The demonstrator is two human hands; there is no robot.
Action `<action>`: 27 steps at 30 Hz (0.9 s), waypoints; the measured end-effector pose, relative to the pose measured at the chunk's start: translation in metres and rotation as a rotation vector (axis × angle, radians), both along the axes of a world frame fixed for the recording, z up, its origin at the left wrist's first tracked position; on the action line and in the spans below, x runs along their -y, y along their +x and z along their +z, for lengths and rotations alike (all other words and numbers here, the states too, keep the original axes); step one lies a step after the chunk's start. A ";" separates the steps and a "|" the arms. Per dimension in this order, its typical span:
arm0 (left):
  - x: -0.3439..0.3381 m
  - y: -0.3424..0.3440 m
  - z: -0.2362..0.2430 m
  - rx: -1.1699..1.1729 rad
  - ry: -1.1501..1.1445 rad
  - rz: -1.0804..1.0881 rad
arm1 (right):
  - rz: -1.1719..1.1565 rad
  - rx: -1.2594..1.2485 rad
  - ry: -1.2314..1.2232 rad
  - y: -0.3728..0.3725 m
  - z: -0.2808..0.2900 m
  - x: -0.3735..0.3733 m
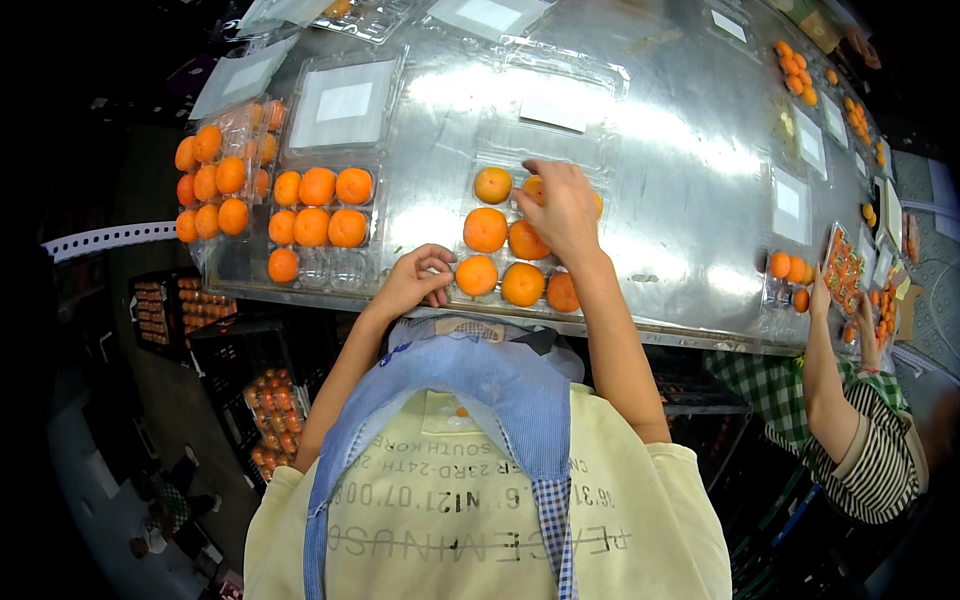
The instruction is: The person picks oranges, removes stems, and places them into clear plastic trays on a metal table. They then cover the filled trays with plastic lids and place the packaged units into a black crate.
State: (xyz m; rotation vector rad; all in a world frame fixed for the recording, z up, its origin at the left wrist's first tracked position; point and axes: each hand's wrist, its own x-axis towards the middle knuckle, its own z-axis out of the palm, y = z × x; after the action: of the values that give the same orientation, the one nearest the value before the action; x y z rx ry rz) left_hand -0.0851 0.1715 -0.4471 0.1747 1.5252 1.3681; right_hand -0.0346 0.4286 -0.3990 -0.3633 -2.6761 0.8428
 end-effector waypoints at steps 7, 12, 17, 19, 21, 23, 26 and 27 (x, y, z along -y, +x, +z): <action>-0.001 -0.001 -0.001 0.016 0.016 -0.005 | 0.127 0.164 0.275 -0.031 -0.013 0.024; 0.000 -0.002 -0.002 0.013 0.002 -0.013 | 0.123 0.310 0.301 -0.042 -0.015 0.025; -0.001 -0.002 -0.002 0.020 0.006 -0.015 | 0.125 0.339 0.213 -0.048 -0.015 0.022; -0.001 -0.002 -0.001 0.014 0.000 -0.020 | 0.135 0.322 0.161 -0.048 -0.015 0.023; -0.002 -0.003 0.001 0.001 -0.018 -0.032 | 0.149 0.306 0.130 -0.048 -0.014 0.023; -0.002 -0.004 0.001 0.008 -0.019 -0.029 | 0.168 0.291 0.118 -0.048 -0.012 0.022; 0.000 -0.002 -0.002 0.004 -0.014 -0.036 | 0.157 0.276 -0.052 -0.048 -0.005 0.016; 0.002 -0.003 -0.002 0.000 -0.010 -0.039 | 0.106 0.280 -0.238 -0.046 0.000 0.014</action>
State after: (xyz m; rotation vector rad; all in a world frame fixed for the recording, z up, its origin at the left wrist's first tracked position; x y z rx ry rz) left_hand -0.0876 0.1699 -0.4495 0.1972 1.5207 1.3295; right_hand -0.0808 0.4144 -0.3986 -0.4262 -2.8758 1.2316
